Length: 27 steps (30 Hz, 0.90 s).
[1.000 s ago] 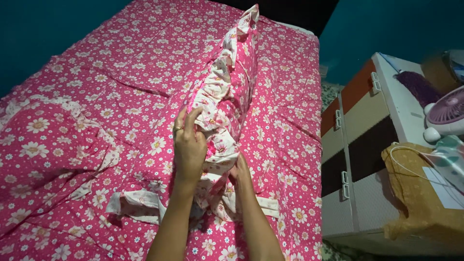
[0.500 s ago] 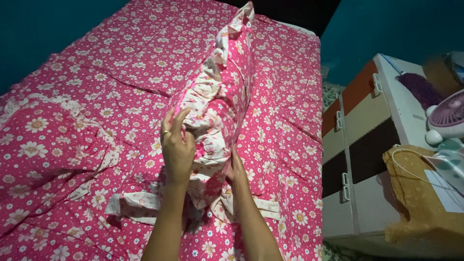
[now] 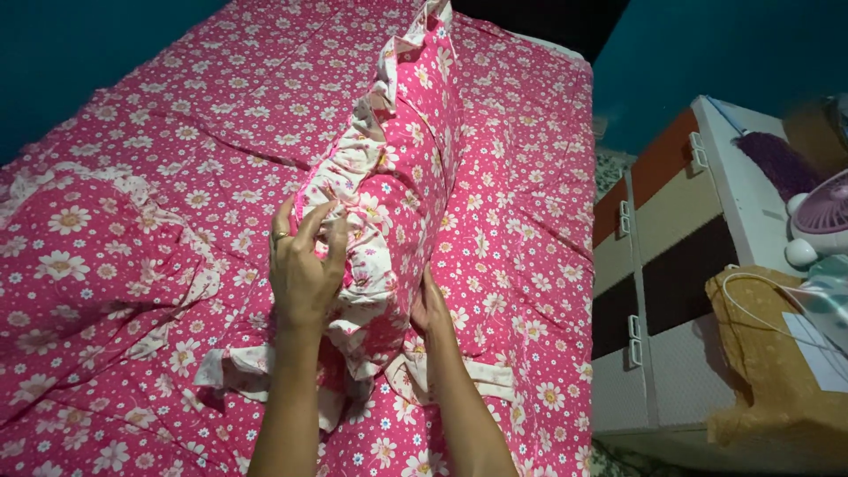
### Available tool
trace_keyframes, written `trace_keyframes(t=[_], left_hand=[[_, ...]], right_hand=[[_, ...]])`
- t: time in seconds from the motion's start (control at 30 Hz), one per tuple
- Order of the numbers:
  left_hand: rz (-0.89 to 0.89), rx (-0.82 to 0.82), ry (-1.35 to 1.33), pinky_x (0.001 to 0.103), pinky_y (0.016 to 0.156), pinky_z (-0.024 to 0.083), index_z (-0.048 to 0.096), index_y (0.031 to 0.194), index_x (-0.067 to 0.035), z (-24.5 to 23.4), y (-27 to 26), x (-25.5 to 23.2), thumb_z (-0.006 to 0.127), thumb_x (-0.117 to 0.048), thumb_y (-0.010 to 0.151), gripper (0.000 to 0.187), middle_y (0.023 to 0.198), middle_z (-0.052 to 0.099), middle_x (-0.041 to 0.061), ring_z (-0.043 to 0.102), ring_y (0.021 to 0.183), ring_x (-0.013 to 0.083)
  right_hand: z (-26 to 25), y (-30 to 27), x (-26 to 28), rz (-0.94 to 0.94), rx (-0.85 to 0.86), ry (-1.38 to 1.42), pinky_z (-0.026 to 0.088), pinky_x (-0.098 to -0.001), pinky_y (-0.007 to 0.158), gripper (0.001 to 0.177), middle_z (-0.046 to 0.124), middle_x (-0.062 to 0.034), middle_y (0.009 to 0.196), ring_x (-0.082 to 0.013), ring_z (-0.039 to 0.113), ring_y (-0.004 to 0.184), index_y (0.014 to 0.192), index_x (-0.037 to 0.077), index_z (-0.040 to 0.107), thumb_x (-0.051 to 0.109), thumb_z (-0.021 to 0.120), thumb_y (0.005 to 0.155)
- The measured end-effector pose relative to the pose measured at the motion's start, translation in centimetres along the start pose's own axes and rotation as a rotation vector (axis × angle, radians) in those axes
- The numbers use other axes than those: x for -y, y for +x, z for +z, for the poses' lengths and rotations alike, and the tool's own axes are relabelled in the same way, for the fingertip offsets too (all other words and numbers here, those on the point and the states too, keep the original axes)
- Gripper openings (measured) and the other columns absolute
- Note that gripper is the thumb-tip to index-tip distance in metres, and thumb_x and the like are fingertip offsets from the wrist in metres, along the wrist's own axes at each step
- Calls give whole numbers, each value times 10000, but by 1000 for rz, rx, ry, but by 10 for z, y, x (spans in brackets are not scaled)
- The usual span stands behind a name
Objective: Arranging and straightening pillows and bolsters on a bed.
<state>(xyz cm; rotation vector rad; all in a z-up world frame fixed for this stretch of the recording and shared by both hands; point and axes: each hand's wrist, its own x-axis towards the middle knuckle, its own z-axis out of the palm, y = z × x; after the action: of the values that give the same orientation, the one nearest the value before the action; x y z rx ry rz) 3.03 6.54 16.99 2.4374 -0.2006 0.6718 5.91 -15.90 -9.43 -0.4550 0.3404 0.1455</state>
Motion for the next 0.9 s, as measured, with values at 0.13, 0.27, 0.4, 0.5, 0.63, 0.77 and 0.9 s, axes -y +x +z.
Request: trace_keyframes(t=[0.13,0.27,0.4,0.5,0.63,0.77,0.9], left_hand=[[-189,171,-85,706,1061,376,614,1389,-245,-34,2,-23,685,-559,932,559,1610,298,248,395,1393,455],[-266,197,-25,694,1061,396,600,1404,-282,-30,5,2,773,-520,828,647,1632,264,184,375,1444,464],[-437,202,-113,603,1032,492,556,1444,-301,-39,9,14,755,-428,832,656,1665,263,176,486,1350,465],[-381,89,-131,528,1043,500,589,1441,-255,-26,5,46,744,-276,828,632,1586,395,253,576,1277,454],[-161,-58,-97,523,1097,455,629,1418,-174,-1,-3,89,721,-161,845,580,1337,645,273,477,1408,494],[-180,-103,-135,531,1067,462,634,1405,-165,4,-3,105,694,-131,848,561,1290,663,278,525,1345,496],[-453,-26,-242,472,1006,495,634,1386,-228,-3,1,112,677,-98,824,579,1314,651,205,637,1214,381]], right_hand=[[20,-15,3,-19,13,4,650,-417,872,583,687,-194,1283,-277,726,1068,1416,19,513,445,533,1018],[14,-13,2,-5,18,10,645,-391,893,593,674,-206,1291,-273,715,1083,1425,8,501,434,562,1017],[14,-11,0,-1,15,28,648,-359,892,601,681,-223,1276,-267,722,1069,1419,-31,508,394,621,1008],[-18,12,-9,-1,24,11,639,-355,819,635,686,-260,1206,-285,716,999,1395,-85,517,401,680,1019],[-17,21,-16,-7,46,29,641,-356,811,652,676,-266,1198,-291,710,994,1406,-96,507,397,699,1025],[6,10,-15,2,21,-34,636,-416,870,740,622,-249,1323,-305,683,1112,1461,-49,440,473,644,977],[-7,-5,-12,-178,-34,-534,414,-561,1056,930,340,-221,1564,-366,391,1393,1611,73,259,548,664,922]])
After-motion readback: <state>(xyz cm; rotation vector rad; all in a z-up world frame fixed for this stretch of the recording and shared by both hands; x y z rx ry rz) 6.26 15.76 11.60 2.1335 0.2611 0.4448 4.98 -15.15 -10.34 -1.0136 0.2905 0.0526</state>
